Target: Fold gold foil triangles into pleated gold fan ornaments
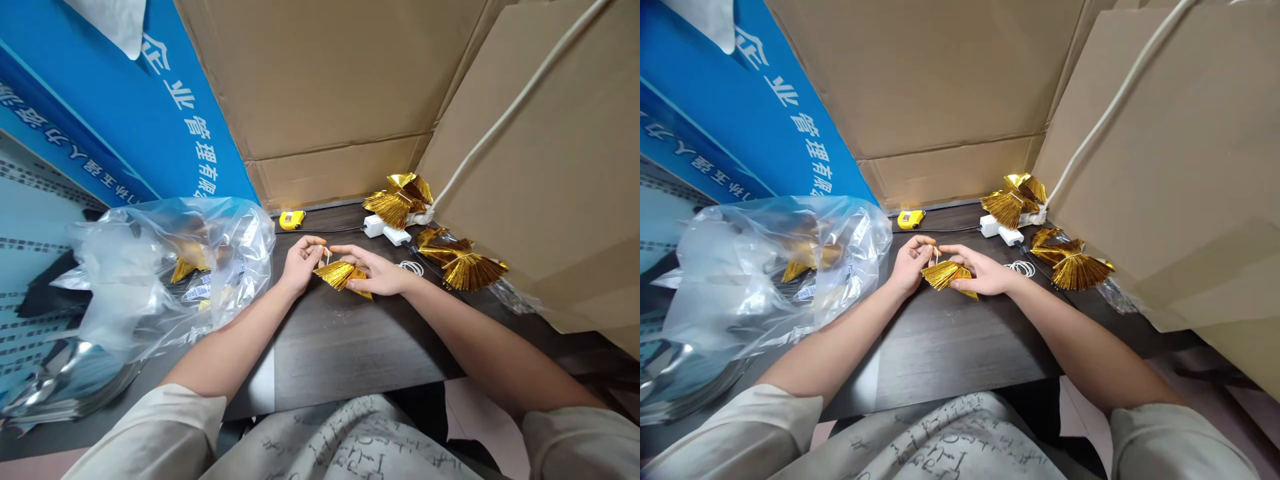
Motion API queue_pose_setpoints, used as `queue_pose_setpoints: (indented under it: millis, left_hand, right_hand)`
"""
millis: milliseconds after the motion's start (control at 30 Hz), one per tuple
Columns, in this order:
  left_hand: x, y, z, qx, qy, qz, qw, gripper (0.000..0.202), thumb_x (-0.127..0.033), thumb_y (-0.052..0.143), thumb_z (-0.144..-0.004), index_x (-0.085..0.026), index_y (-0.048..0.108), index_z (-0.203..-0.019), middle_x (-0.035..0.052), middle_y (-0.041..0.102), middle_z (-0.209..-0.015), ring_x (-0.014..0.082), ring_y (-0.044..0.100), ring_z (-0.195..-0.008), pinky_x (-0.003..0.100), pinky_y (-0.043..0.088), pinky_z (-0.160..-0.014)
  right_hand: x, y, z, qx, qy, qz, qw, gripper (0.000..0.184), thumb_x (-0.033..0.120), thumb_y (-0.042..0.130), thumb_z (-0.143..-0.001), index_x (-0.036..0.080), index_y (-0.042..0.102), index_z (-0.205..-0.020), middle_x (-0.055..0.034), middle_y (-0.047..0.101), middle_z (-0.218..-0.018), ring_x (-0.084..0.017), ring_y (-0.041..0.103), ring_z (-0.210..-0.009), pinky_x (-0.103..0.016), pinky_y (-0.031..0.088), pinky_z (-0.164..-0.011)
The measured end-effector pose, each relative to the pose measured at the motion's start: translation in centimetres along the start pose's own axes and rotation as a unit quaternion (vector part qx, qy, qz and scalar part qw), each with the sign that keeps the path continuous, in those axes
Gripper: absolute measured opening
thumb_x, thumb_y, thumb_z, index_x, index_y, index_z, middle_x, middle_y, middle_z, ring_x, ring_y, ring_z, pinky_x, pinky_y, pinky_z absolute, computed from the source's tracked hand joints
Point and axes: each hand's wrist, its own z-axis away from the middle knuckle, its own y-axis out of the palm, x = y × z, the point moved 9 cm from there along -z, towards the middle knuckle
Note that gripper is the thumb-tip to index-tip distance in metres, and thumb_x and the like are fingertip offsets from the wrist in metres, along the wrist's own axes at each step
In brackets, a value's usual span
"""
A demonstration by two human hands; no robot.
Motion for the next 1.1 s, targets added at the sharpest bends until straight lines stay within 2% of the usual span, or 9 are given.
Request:
queue_pose_setpoints:
  millis: [167,300,467,567,633,700,833,967,1100]
  left_hand:
    - [0.4,-0.1,0.0,-0.016,-0.012,-0.003,1.0,0.062,-0.053,0.093,-0.06,-0.014,0.058,-0.092,0.0001,0.07,-0.073,0.0084,0.061,-0.05,0.018,0.048,-0.05]
    - [0.3,-0.5,-0.2,-0.029,-0.001,-0.021,0.999,0.062,-0.055,0.092,-0.06,-0.013,0.059,-0.091,0.0006,0.069,-0.071,0.0103,0.065,-0.053,0.019,0.051,-0.053]
    - [0.1,-0.5,-0.2,-0.019,0.006,-0.026,0.999,0.061,-0.057,0.091,-0.062,-0.013,0.06,-0.091,-0.0001,0.068,-0.069,0.0083,0.062,-0.052,0.018,0.049,-0.052]
    - [0.2,-0.1,-0.1,0.003,0.0,-0.017,1.0,0.061,-0.055,0.092,-0.062,-0.013,0.061,-0.092,0.0007,0.07,-0.069,0.0085,0.063,-0.053,0.017,0.05,-0.054]
    - [0.3,0.2,0.0,0.015,-0.004,-0.014,1.0,0.06,-0.054,0.093,-0.061,-0.013,0.062,-0.091,0.0012,0.07,-0.069,0.0089,0.064,-0.055,0.017,0.05,-0.056]
    - [0.3,0.2,0.0,0.018,-0.004,-0.015,1.0,0.058,-0.054,0.093,-0.06,-0.013,0.062,-0.088,0.0014,0.07,-0.068,0.0091,0.064,-0.056,0.018,0.051,-0.057]
    - [0.4,0.0,0.0,0.006,0.001,-0.027,1.0,0.055,-0.053,0.093,-0.062,-0.013,0.062,-0.084,0.0021,0.071,-0.069,0.0102,0.064,-0.057,0.019,0.051,-0.057]
    - [0.5,-0.2,-0.1,-0.004,-0.003,-0.022,1.0,0.056,-0.054,0.093,-0.061,-0.013,0.061,-0.084,0.0021,0.07,-0.069,0.0119,0.066,-0.062,0.021,0.052,-0.06]
    - [0.4,-0.1,-0.2,0.0,-0.008,0.01,1.0,0.058,-0.056,0.092,-0.063,-0.014,0.06,-0.087,-0.001,0.064,-0.064,0.0076,0.057,-0.054,0.018,0.045,-0.054]
  right_hand:
    - [0.1,0.1,-0.1,0.004,-0.005,-0.01,1.0,0.071,0.032,0.067,-0.089,0.02,0.03,-0.148,-0.011,0.06,-0.127,-0.01,0.064,-0.108,-0.026,0.055,-0.099]
    - [0.1,0.0,-0.3,-0.007,-0.024,-0.021,0.999,0.068,0.032,0.07,-0.087,0.019,0.035,-0.144,-0.0109,0.055,-0.132,-0.01,0.061,-0.118,-0.025,0.052,-0.105]
    - [-0.4,-0.1,-0.4,-0.008,-0.027,-0.023,0.999,0.066,0.034,0.07,-0.088,0.022,0.037,-0.144,-0.0105,0.051,-0.133,-0.009,0.062,-0.112,-0.024,0.055,-0.098]
    - [0.2,-0.5,-0.4,-0.012,-0.077,0.01,0.997,0.055,0.031,0.071,-0.087,0.022,0.048,-0.137,-0.0111,0.043,-0.144,-0.013,0.053,-0.133,-0.029,0.048,-0.113]
    - [0.4,-0.4,-0.3,0.001,-0.092,0.014,0.996,0.052,0.029,0.07,-0.088,0.023,0.05,-0.136,-0.0107,0.044,-0.145,-0.014,0.048,-0.14,-0.032,0.043,-0.12]
    - [0.3,-0.5,-0.3,0.01,-0.084,0.012,0.996,0.053,0.028,0.069,-0.089,0.023,0.049,-0.138,-0.0103,0.047,-0.143,-0.014,0.049,-0.139,-0.032,0.042,-0.121]
    - [0.1,-1.1,-0.3,-0.008,-0.049,0.036,0.998,0.053,0.034,0.071,-0.087,0.021,0.053,-0.135,-0.01,0.054,-0.129,-0.014,0.059,-0.125,-0.03,0.049,-0.113]
    - [0.0,-1.6,-0.3,-0.02,-0.025,0.036,0.999,0.057,0.04,0.071,-0.086,0.019,0.054,-0.135,-0.0116,0.057,-0.13,-0.016,0.06,-0.122,-0.031,0.051,-0.109]
    - [-0.2,-2.2,-0.2,-0.026,-0.013,0.028,0.999,0.058,0.043,0.073,-0.084,0.018,0.055,-0.133,-0.0113,0.058,-0.126,-0.016,0.062,-0.119,-0.029,0.053,-0.106]
